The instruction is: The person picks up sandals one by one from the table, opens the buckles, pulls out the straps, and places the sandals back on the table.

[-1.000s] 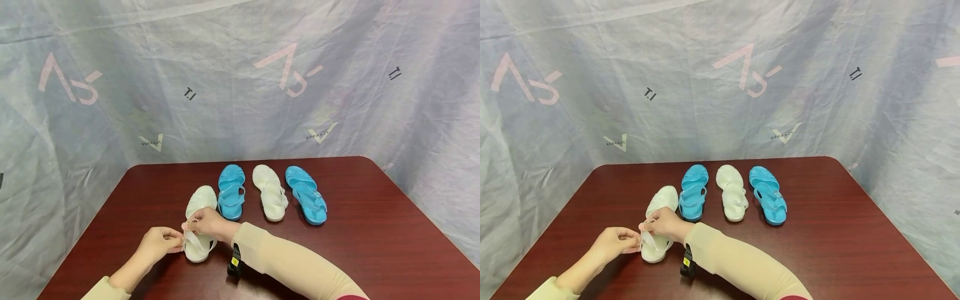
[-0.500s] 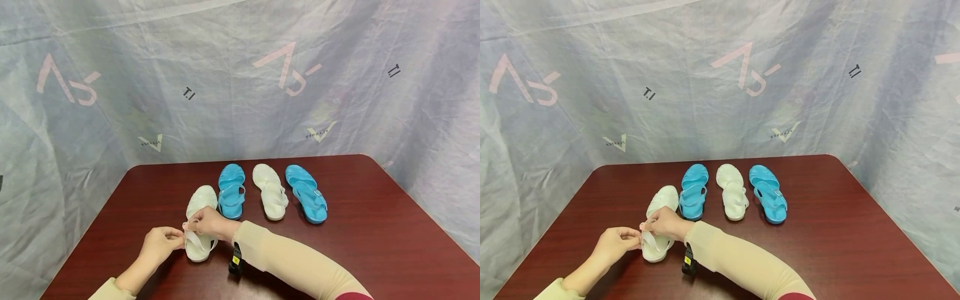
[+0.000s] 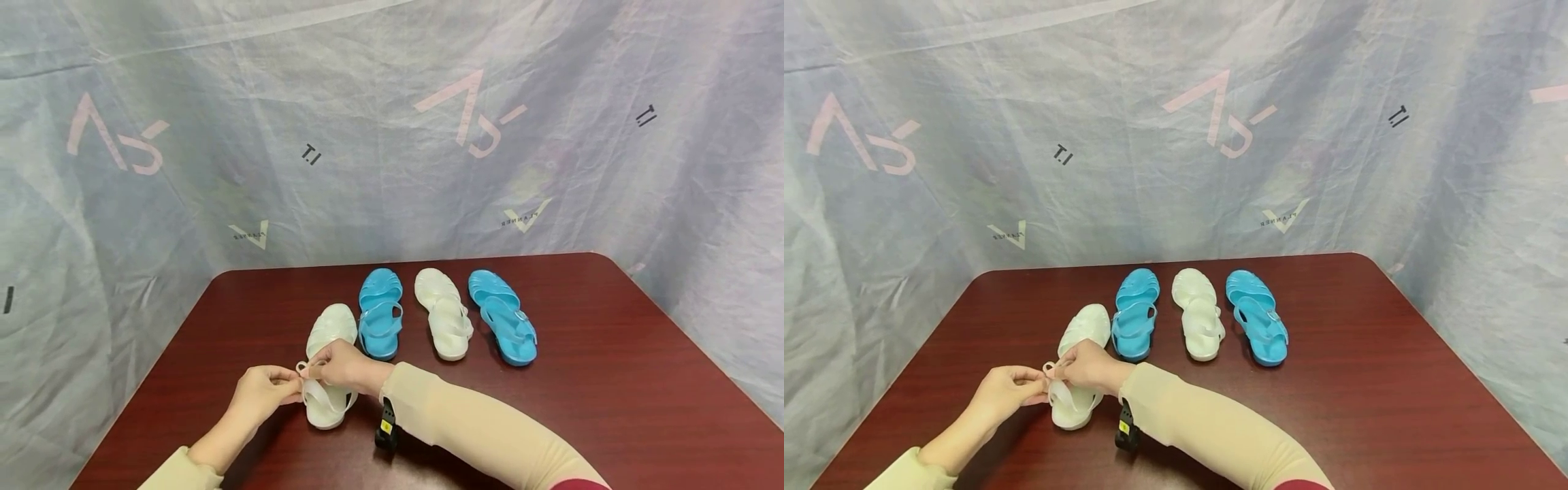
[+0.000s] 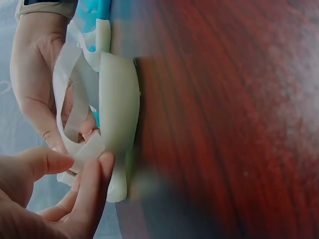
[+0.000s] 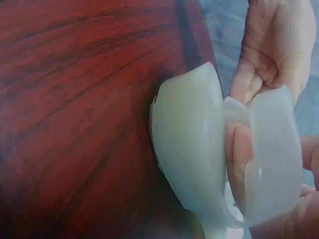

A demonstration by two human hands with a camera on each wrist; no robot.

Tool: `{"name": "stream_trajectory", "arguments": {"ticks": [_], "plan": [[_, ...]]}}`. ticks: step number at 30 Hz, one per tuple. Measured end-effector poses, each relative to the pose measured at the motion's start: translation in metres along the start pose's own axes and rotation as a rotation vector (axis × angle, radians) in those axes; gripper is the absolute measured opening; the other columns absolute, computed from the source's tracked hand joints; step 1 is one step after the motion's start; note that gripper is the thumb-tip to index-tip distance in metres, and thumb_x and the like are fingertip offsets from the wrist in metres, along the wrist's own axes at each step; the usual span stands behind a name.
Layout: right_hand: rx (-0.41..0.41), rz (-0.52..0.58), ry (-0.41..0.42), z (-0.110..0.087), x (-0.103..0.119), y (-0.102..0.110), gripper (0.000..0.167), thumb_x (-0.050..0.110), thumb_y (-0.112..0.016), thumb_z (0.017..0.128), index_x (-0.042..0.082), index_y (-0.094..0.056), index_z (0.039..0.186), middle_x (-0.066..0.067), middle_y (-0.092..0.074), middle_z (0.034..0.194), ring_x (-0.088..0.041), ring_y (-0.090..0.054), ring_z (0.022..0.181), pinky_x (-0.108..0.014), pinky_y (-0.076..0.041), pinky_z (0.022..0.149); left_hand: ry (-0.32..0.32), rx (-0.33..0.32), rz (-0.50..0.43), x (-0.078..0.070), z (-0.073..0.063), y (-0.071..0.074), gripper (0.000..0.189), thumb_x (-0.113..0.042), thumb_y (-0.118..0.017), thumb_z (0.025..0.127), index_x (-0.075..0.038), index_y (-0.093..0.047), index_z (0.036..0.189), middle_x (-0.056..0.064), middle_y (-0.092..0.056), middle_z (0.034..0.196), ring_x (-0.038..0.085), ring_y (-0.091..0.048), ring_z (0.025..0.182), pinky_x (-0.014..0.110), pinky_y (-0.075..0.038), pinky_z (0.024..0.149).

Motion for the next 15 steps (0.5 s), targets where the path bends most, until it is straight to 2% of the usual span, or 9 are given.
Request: {"name": "stream_trajectory", "arguments": {"ticks": [3, 8, 15], "plan": [[-0.008, -0.001, 0.012, 0.0010, -0.0006, 0.0008, 0.014, 0.020, -0.071, 0.089, 0.007, -0.077, 0.088, 0.003, -0.065, 0.074, -0.006, -0.052, 0.067, -0.020, -0.042, 0.058, 0.005, 0.066, -0.038, 0.0026, -0.0005, -0.0009, 0.018, 0.001, -0.067, 0.083, 0.014, -0.067, 0.095, 0.016, -0.073, 0.084, 0.022, -0.073, 0.069, 0.030, -0.059, 0.066], [-0.016, -0.006, 0.025, 0.0014, -0.0009, 0.0007, 0.012, 0.017, -0.071, 0.088, 0.007, -0.077, 0.089, 0.005, -0.062, 0.072, -0.006, -0.050, 0.066, -0.019, -0.041, 0.056, 0.013, 0.166, -0.039, 0.0059, -0.0049, -0.0007, 0.017, 0.004, -0.063, 0.083, 0.015, -0.066, 0.095, 0.014, -0.072, 0.083, 0.020, -0.072, 0.070, 0.030, -0.059, 0.067], [0.001, -0.022, 0.026, 0.0000, -0.0006, 0.0023, 0.013, 0.017, -0.069, 0.090, 0.005, -0.076, 0.091, 0.005, -0.053, 0.064, -0.006, -0.046, 0.063, -0.019, -0.038, 0.054, 0.005, 0.148, -0.034, 0.0050, -0.0058, -0.0027, 0.015, 0.004, -0.064, 0.083, 0.015, -0.067, 0.092, 0.016, -0.073, 0.084, 0.021, -0.072, 0.069, 0.030, -0.059, 0.067]]}}
Point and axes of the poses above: each hand's wrist, its own z-axis towards the middle knuckle, its own y-axis out of the back of the hand, x = y × z, the point moved 3 cm from there along z, towards the middle knuckle
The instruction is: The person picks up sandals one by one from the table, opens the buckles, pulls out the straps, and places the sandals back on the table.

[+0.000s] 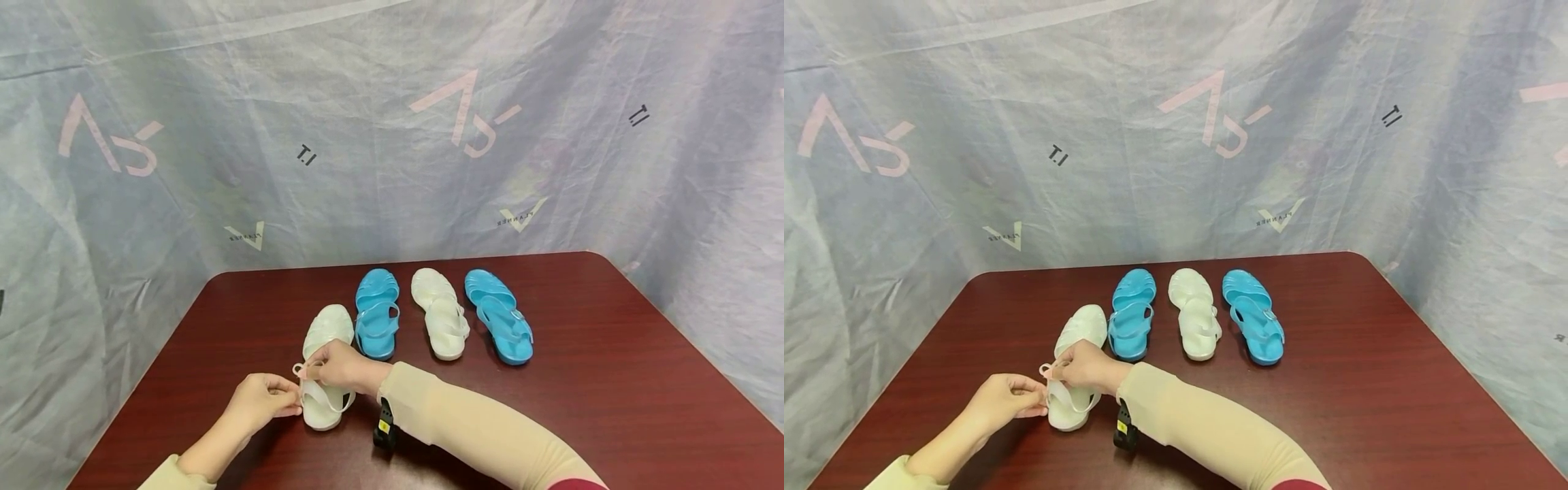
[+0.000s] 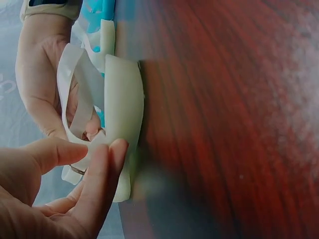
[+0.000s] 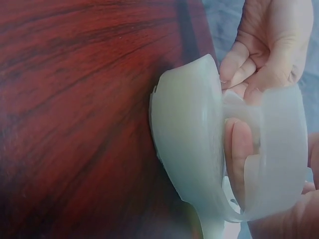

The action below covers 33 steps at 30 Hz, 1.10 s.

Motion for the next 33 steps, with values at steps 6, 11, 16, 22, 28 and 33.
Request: {"name": "stream_trajectory", "arguments": {"ticks": [6, 11, 16, 22, 28, 33], "plan": [[0.008, -0.020, -0.017, -0.0016, 0.0019, 0.0009, 0.015, 0.018, -0.069, 0.090, 0.006, -0.077, 0.093, 0.006, -0.051, 0.063, -0.007, -0.045, 0.063, -0.019, -0.037, 0.054, -0.017, -0.036, 0.012, -0.0024, 0.0012, -0.0015, 0.013, 0.004, -0.066, 0.081, 0.013, -0.069, 0.089, 0.017, -0.073, 0.081, 0.020, -0.072, 0.066, 0.029, -0.059, 0.065], [0.015, 0.010, -0.018, -0.0023, 0.0012, 0.0001, 0.015, 0.017, -0.068, 0.091, 0.005, -0.077, 0.090, 0.005, -0.047, 0.058, -0.008, -0.043, 0.060, -0.020, -0.036, 0.053, -0.001, -0.103, 0.031, -0.0048, -0.0004, -0.0031, 0.010, 0.004, -0.068, 0.079, 0.010, -0.070, 0.086, 0.016, -0.073, 0.076, 0.022, -0.072, 0.065, 0.028, -0.059, 0.063], [0.032, 0.026, -0.008, -0.0040, 0.0012, -0.0006, 0.018, 0.017, -0.064, 0.094, 0.006, -0.076, 0.086, 0.005, -0.041, 0.054, -0.008, -0.042, 0.058, -0.020, -0.035, 0.052, 0.014, -0.159, 0.037, -0.0034, -0.0011, -0.0035, 0.009, 0.003, -0.068, 0.079, 0.008, -0.071, 0.085, 0.015, -0.073, 0.076, 0.022, -0.072, 0.065, 0.027, -0.058, 0.063], [0.033, 0.053, -0.013, -0.0042, -0.0002, 0.0004, 0.022, 0.018, -0.061, 0.095, 0.006, -0.075, 0.083, 0.004, -0.040, 0.054, -0.009, -0.043, 0.061, -0.022, -0.036, 0.055, 0.000, -0.180, 0.081, -0.0035, -0.0004, -0.0030, 0.009, -0.001, -0.070, 0.078, 0.005, -0.072, 0.084, 0.012, -0.073, 0.070, 0.021, -0.072, 0.063, 0.028, -0.058, 0.064], [0.020, 0.063, -0.031, -0.0038, -0.0026, -0.0009, 0.020, 0.025, -0.066, 0.092, 0.009, -0.077, 0.086, 0.005, -0.052, 0.062, -0.008, -0.050, 0.068, -0.023, -0.042, 0.061, -0.013, -0.204, 0.154, -0.0032, -0.0007, -0.0032, 0.010, -0.007, -0.072, 0.079, 0.002, -0.073, 0.084, 0.009, -0.073, 0.068, 0.019, -0.072, 0.063, 0.028, -0.057, 0.067], [0.005, 0.033, -0.028, -0.0027, -0.0024, -0.0004, 0.020, 0.027, -0.067, 0.091, 0.010, -0.078, 0.090, 0.004, -0.059, 0.068, -0.008, -0.052, 0.068, -0.022, -0.044, 0.061, -0.031, -0.224, 0.158, -0.0027, 0.0006, -0.0037, 0.011, -0.007, -0.072, 0.079, 0.002, -0.073, 0.084, 0.009, -0.073, 0.067, 0.017, -0.072, 0.062, 0.025, -0.056, 0.065]]}}
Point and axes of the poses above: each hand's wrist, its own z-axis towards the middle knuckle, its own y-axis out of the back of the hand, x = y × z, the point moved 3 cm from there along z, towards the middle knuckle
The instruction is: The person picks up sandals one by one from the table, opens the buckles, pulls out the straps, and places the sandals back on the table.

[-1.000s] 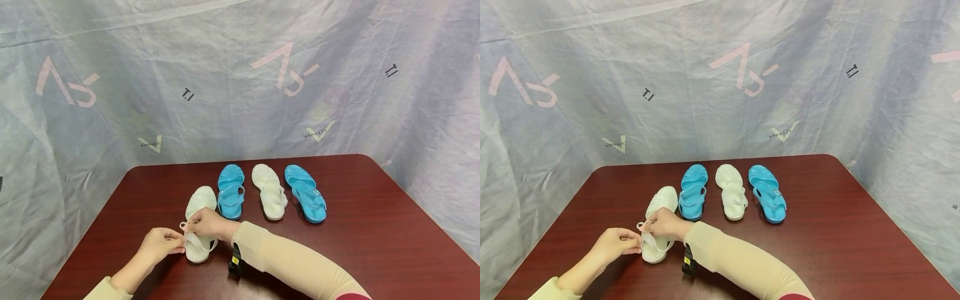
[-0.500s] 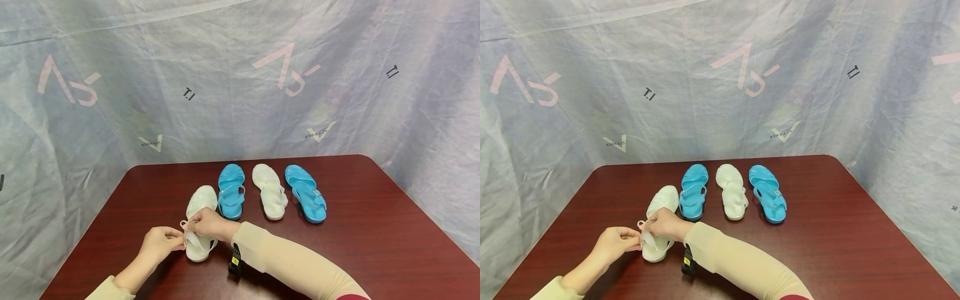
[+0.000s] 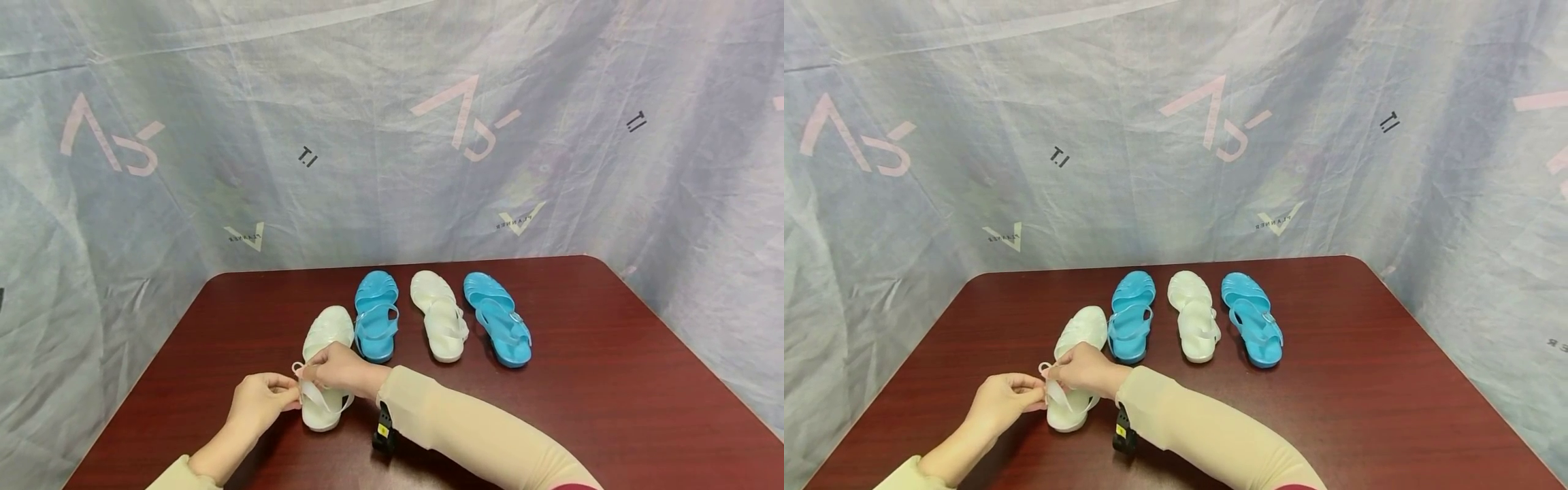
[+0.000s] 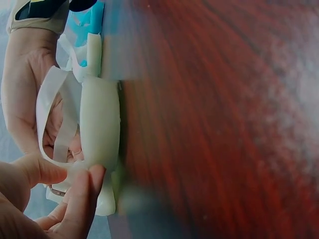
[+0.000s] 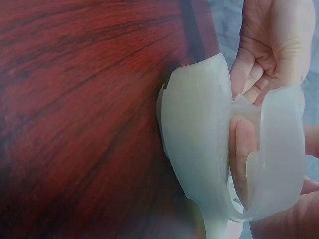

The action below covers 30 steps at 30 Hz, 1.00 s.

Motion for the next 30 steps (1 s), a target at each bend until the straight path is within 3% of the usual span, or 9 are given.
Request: {"name": "stream_trajectory", "arguments": {"ticks": [5, 8, 12, 18, 24, 30], "plan": [[0.016, -0.047, 0.027, 0.000, 0.002, -0.001, 0.023, 0.026, -0.065, 0.092, 0.010, -0.074, 0.079, 0.004, -0.050, 0.058, -0.008, -0.048, 0.061, -0.022, -0.040, 0.055, 0.000, 0.015, -0.019, 0.000, 0.001, 0.001, 0.009, -0.002, -0.070, 0.078, 0.004, -0.072, 0.084, 0.010, -0.073, 0.069, 0.017, -0.072, 0.061, 0.026, -0.057, 0.063], [0.022, -0.075, 0.048, 0.001, 0.002, 0.000, 0.025, 0.024, -0.063, 0.094, 0.010, -0.071, 0.075, 0.004, -0.045, 0.055, -0.009, -0.045, 0.058, -0.022, -0.037, 0.052, -0.010, 0.134, -0.063, -0.002, 0.005, 0.003, 0.011, 0.003, -0.066, 0.080, 0.011, -0.070, 0.088, 0.014, -0.073, 0.076, 0.021, -0.072, 0.066, 0.029, -0.059, 0.064], [0.020, -0.069, 0.058, 0.001, 0.000, 0.001, 0.020, 0.019, -0.062, 0.094, 0.009, -0.076, 0.085, 0.006, -0.053, 0.061, -0.006, -0.048, 0.062, -0.020, -0.039, 0.055, -0.021, 0.263, -0.080, -0.010, 0.013, 0.011, 0.017, 0.005, -0.065, 0.084, 0.018, -0.065, 0.096, 0.018, -0.071, 0.086, 0.023, -0.072, 0.074, 0.032, -0.059, 0.070], [0.042, -0.033, 0.047, 0.002, -0.001, -0.004, 0.018, 0.022, -0.067, 0.092, 0.008, -0.077, 0.096, 0.004, -0.068, 0.076, -0.004, -0.054, 0.068, -0.018, -0.043, 0.058, -0.001, 0.221, -0.084, -0.016, 0.016, 0.020, 0.023, 0.001, -0.065, 0.087, 0.017, -0.065, 0.103, 0.019, -0.072, 0.094, 0.024, -0.073, 0.081, 0.033, -0.059, 0.074], [0.035, -0.060, 0.048, 0.000, 0.001, -0.004, 0.019, 0.024, -0.067, 0.092, 0.007, -0.077, 0.095, 0.005, -0.066, 0.073, -0.004, -0.053, 0.066, -0.018, -0.042, 0.058, -0.038, 0.190, -0.084, -0.017, 0.017, 0.020, 0.021, 0.001, -0.066, 0.088, 0.016, -0.066, 0.102, 0.023, -0.072, 0.096, 0.026, -0.073, 0.080, 0.035, -0.059, 0.073], [0.027, -0.061, 0.053, -0.002, 0.002, -0.003, 0.018, 0.020, -0.066, 0.093, 0.007, -0.077, 0.095, 0.006, -0.061, 0.066, -0.005, -0.050, 0.062, -0.018, -0.039, 0.054, -0.146, 0.109, 0.178, -0.026, 0.016, 0.019, 0.013, -0.008, -0.069, 0.089, 0.001, -0.075, 0.096, 0.011, -0.075, 0.084, 0.019, -0.073, 0.072, 0.029, -0.056, 0.067]]}}
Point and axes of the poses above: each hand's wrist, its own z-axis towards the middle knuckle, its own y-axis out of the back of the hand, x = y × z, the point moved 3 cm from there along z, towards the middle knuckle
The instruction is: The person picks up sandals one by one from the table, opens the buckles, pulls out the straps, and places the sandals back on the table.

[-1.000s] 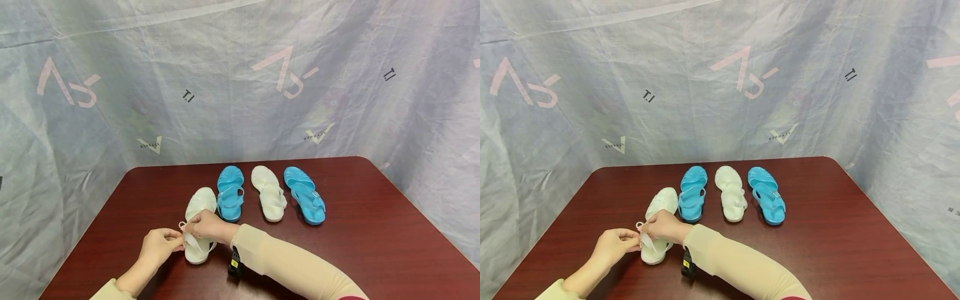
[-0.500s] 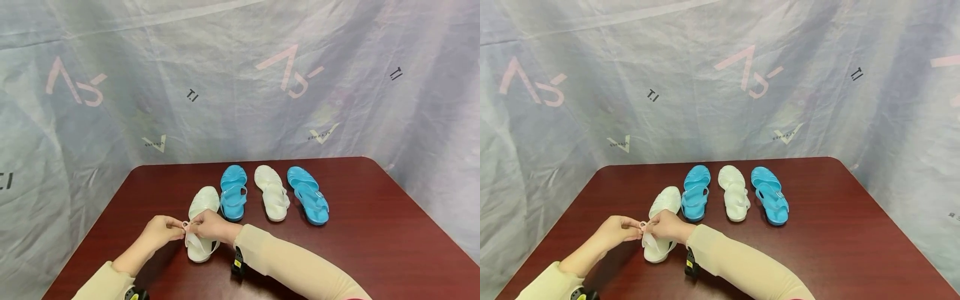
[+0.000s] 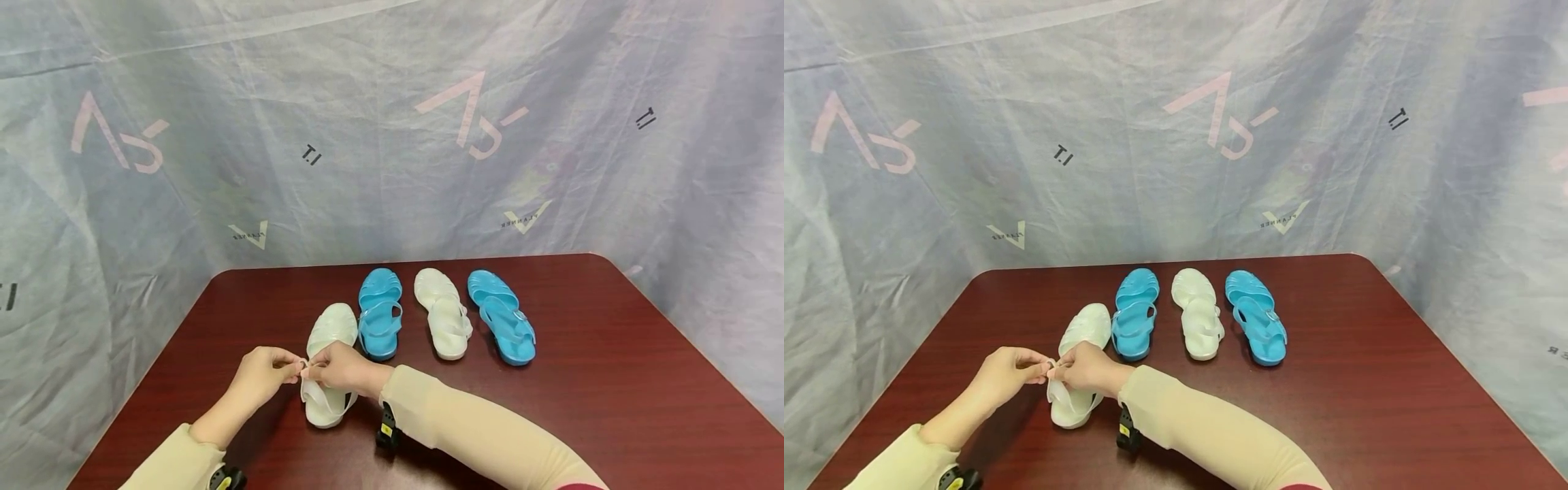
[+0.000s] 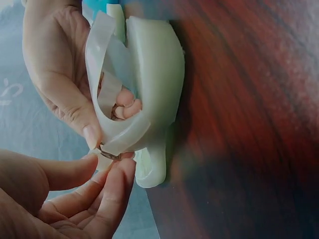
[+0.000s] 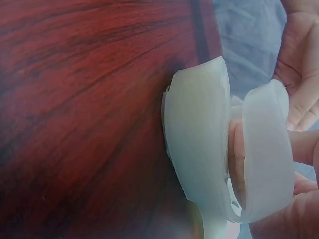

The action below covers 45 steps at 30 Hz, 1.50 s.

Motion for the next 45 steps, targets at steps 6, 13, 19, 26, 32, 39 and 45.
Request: {"name": "stream_trajectory", "arguments": {"ticks": [6, 13, 19, 26, 32, 39, 45], "plan": [[-0.013, 0.008, -0.016, 0.001, 0.000, 0.001, 0.018, 0.020, -0.067, 0.092, 0.006, -0.076, 0.099, 0.002, -0.069, 0.075, -0.004, -0.054, 0.066, -0.018, -0.042, 0.057, -0.018, -0.010, 0.056, -0.005, 0.002, 0.000, 0.012, -0.009, -0.069, 0.088, -0.001, -0.075, 0.094, 0.009, -0.075, 0.082, 0.018, -0.072, 0.071, 0.027, -0.053, 0.064], [-0.002, 0.019, -0.004, 0.002, 0.001, -0.002, 0.017, 0.019, -0.067, 0.092, 0.005, -0.077, 0.095, 0.002, -0.069, 0.074, -0.005, -0.054, 0.065, -0.018, -0.041, 0.055, -0.019, -0.035, 0.065, -0.006, 0.002, 0.001, 0.010, -0.006, -0.068, 0.088, 0.000, -0.075, 0.092, 0.009, -0.074, 0.081, 0.017, -0.072, 0.070, 0.027, -0.054, 0.063], [0.012, -0.008, -0.010, 0.000, 0.001, -0.004, 0.018, 0.019, -0.065, 0.093, 0.005, -0.076, 0.088, 0.006, -0.049, 0.056, -0.006, -0.042, 0.055, -0.019, -0.032, 0.049, -0.012, -0.036, 0.082, -0.007, 0.001, -0.003, 0.010, -0.005, -0.066, 0.089, 0.000, -0.074, 0.092, 0.009, -0.074, 0.082, 0.016, -0.071, 0.068, 0.032, -0.056, 0.066], [0.003, -0.028, 0.012, 0.000, 0.001, -0.005, 0.019, 0.017, -0.066, 0.093, 0.005, -0.076, 0.083, 0.008, -0.047, 0.054, -0.005, -0.040, 0.054, -0.019, -0.031, 0.048, -0.051, -0.043, 0.135, -0.011, 0.003, -0.003, 0.011, -0.006, -0.066, 0.090, 0.000, -0.073, 0.095, 0.007, -0.073, 0.080, 0.018, -0.070, 0.073, 0.037, -0.054, 0.067], [-0.002, -0.046, 0.003, 0.001, 0.001, -0.007, 0.016, 0.018, -0.067, 0.092, 0.006, -0.078, 0.090, 0.008, -0.055, 0.059, -0.004, -0.045, 0.057, -0.018, -0.034, 0.049, -0.058, -0.049, 0.136, -0.011, 0.005, -0.002, 0.011, -0.007, -0.067, 0.089, 0.000, -0.073, 0.095, 0.008, -0.074, 0.080, 0.019, -0.071, 0.074, 0.041, -0.054, 0.070], [0.002, -0.020, -0.025, 0.002, -0.001, -0.005, 0.018, 0.019, -0.067, 0.092, 0.006, -0.077, 0.099, 0.001, -0.070, 0.077, -0.005, -0.055, 0.066, -0.019, -0.042, 0.056, -0.038, -0.074, 0.086, -0.006, 0.003, 0.000, 0.011, -0.006, -0.067, 0.089, 0.000, -0.074, 0.095, 0.010, -0.074, 0.081, 0.019, -0.072, 0.072, 0.032, -0.054, 0.064], [0.001, 0.021, -0.043, 0.002, -0.004, -0.002, 0.017, 0.017, -0.067, 0.092, 0.005, -0.076, 0.099, 0.000, -0.071, 0.085, -0.007, -0.060, 0.073, -0.020, -0.046, 0.062, 0.047, -0.051, -0.053, 0.007, -0.002, 0.002, 0.016, -0.008, -0.069, 0.088, 0.004, -0.074, 0.096, 0.014, -0.075, 0.085, 0.021, -0.073, 0.072, 0.029, -0.058, 0.066]]}}
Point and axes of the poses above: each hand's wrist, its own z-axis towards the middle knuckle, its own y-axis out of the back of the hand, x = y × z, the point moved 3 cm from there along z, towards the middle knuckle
